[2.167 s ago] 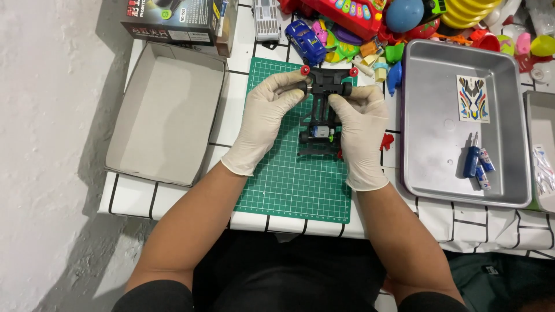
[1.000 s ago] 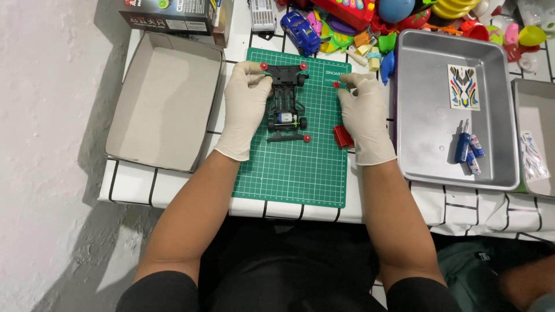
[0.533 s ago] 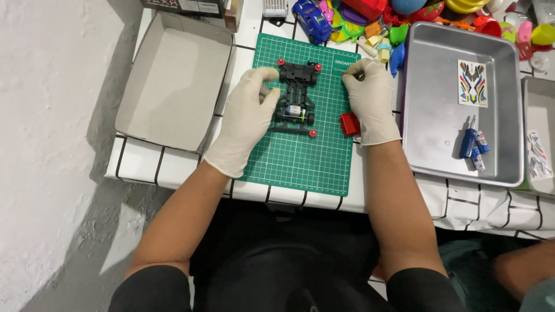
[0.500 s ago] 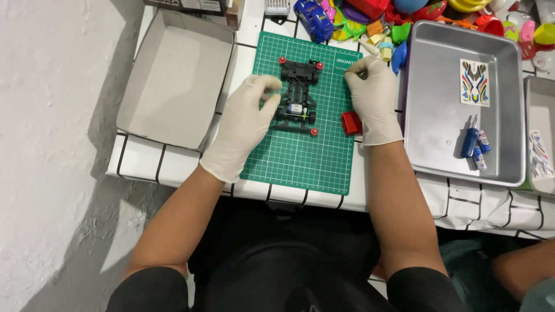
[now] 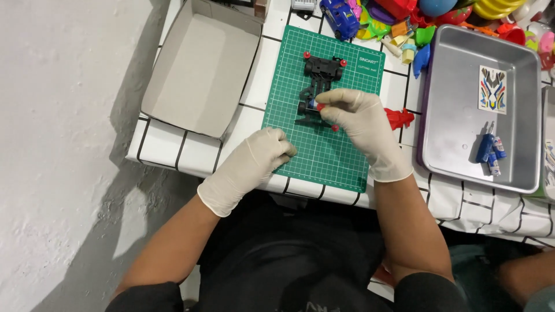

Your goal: Assembling a small plastic toy car model by attaching gears, wheels, and a red body shell to a black chassis.

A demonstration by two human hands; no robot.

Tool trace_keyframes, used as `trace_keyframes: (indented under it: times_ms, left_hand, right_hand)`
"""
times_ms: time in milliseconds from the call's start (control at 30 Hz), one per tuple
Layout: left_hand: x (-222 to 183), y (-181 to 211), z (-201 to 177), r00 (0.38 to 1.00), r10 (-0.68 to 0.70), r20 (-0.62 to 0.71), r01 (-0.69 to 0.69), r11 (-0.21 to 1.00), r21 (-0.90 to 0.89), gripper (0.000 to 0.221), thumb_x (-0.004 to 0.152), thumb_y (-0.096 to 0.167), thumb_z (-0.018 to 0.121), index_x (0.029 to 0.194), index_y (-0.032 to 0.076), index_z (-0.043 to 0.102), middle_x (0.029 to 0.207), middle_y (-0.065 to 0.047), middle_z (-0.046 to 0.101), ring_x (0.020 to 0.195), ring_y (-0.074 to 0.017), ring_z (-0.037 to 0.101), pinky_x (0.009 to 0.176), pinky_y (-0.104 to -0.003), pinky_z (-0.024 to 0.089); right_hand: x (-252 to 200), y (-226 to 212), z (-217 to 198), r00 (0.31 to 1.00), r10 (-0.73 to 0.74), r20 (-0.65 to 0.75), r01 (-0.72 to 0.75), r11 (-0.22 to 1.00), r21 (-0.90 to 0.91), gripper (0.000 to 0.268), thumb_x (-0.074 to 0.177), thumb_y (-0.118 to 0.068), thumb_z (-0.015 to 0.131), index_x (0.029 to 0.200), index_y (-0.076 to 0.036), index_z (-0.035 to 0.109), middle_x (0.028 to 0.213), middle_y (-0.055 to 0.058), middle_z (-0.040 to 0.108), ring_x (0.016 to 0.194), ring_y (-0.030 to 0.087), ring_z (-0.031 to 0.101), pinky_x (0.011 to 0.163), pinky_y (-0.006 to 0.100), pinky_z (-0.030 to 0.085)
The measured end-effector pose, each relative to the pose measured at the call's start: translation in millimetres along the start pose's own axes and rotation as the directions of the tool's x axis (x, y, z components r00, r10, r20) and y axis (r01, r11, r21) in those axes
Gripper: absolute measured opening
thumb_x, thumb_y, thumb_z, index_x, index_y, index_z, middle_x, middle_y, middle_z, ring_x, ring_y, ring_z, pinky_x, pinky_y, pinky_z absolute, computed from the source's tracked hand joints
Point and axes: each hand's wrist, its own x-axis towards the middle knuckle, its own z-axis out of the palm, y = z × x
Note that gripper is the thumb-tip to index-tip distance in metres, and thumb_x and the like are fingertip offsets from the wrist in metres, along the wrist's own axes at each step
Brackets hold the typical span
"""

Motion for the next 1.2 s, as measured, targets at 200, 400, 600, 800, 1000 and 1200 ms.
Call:
trace_keyframes:
  times_ms: [200, 400, 600, 800, 1000, 1200]
  left_hand:
    - [-1, -1, 1, 1.0, 0.023, -0.017, -0.02, 0.992, 0.124, 0.006, 0.098, 0.018, 0.065, 0.095, 0.013, 0.069, 0.088, -0.003, 0.058, 0.09, -0.0216, 0.06, 0.086, -0.033, 0.052]
    - [-5, -9, 12, 0.996, 0.066, -0.067, -0.044, 0.954, 0.298, 0.009, 0.098, 0.024, 0.065, 0.092, 0.018, 0.062, 0.088, 0.001, 0.054, 0.089, -0.0178, 0.059, 0.083, -0.032, 0.051]
    - [-8, -5, 11, 0.998, 0.034, -0.05, -0.017, 0.951, 0.309, 0.005, 0.1, 0.019, 0.06, 0.099, 0.016, 0.064, 0.088, 0.0, 0.053, 0.087, -0.0187, 0.056, 0.078, -0.031, 0.048]
    - [-5, 4, 2, 0.999, -0.013, -0.05, 0.025, 0.969, 0.247, 0.007, 0.102, 0.015, 0.057, 0.104, 0.013, 0.064, 0.086, -0.001, 0.051, 0.084, -0.0193, 0.055, 0.076, -0.031, 0.047]
    - [-5, 7, 4, 0.996, -0.072, -0.05, 0.079, 0.985, 0.155, 0.009, 0.102, 0.014, 0.059, 0.102, 0.01, 0.066, 0.087, -0.004, 0.051, 0.085, -0.0201, 0.054, 0.076, -0.031, 0.047]
    - [-6, 6, 5, 0.993, -0.105, -0.053, 0.107, 0.994, 0.02, 0.013, 0.105, 0.016, 0.055, 0.101, 0.007, 0.065, 0.087, -0.006, 0.048, 0.085, -0.0223, 0.052, 0.077, -0.032, 0.046]
  right_hand:
    - [-9, 18, 22, 0.988, -0.147, 0.045, 0.154, 0.955, -0.254, 0.03, 0.085, 0.005, 0.079, 0.112, -0.008, 0.079, 0.096, 0.008, 0.073, 0.087, 0.016, 0.069, 0.081, 0.029, 0.058]
    - [-2, 25, 30, 0.921, -0.364, 0.139, 0.364, 0.681, -0.635, 0.02, 0.09, -0.017, 0.08, 0.11, -0.018, 0.078, 0.125, 0.006, 0.054, 0.131, 0.03, 0.044, 0.11, 0.04, 0.037]
    - [-2, 21, 32, 0.928, -0.348, 0.136, 0.347, 0.669, -0.657, 0.017, 0.089, -0.021, 0.08, 0.106, -0.025, 0.079, 0.133, 0.003, 0.051, 0.139, 0.028, 0.038, 0.114, 0.041, 0.031]
    - [-1, 25, 31, 0.934, -0.331, 0.136, 0.338, 0.691, -0.639, 0.016, 0.09, -0.023, 0.08, 0.106, -0.025, 0.079, 0.134, 0.002, 0.051, 0.14, 0.027, 0.037, 0.113, 0.04, 0.029]
    - [2, 28, 29, 0.936, -0.319, 0.148, 0.338, 0.698, -0.632, 0.019, 0.087, -0.025, 0.082, 0.106, -0.025, 0.079, 0.134, 0.002, 0.052, 0.14, 0.026, 0.037, 0.113, 0.041, 0.031]
    - [2, 30, 29, 0.939, -0.313, 0.144, 0.33, 0.694, -0.64, 0.018, 0.088, -0.024, 0.082, 0.105, -0.026, 0.079, 0.134, 0.002, 0.052, 0.141, 0.025, 0.038, 0.112, 0.04, 0.031]
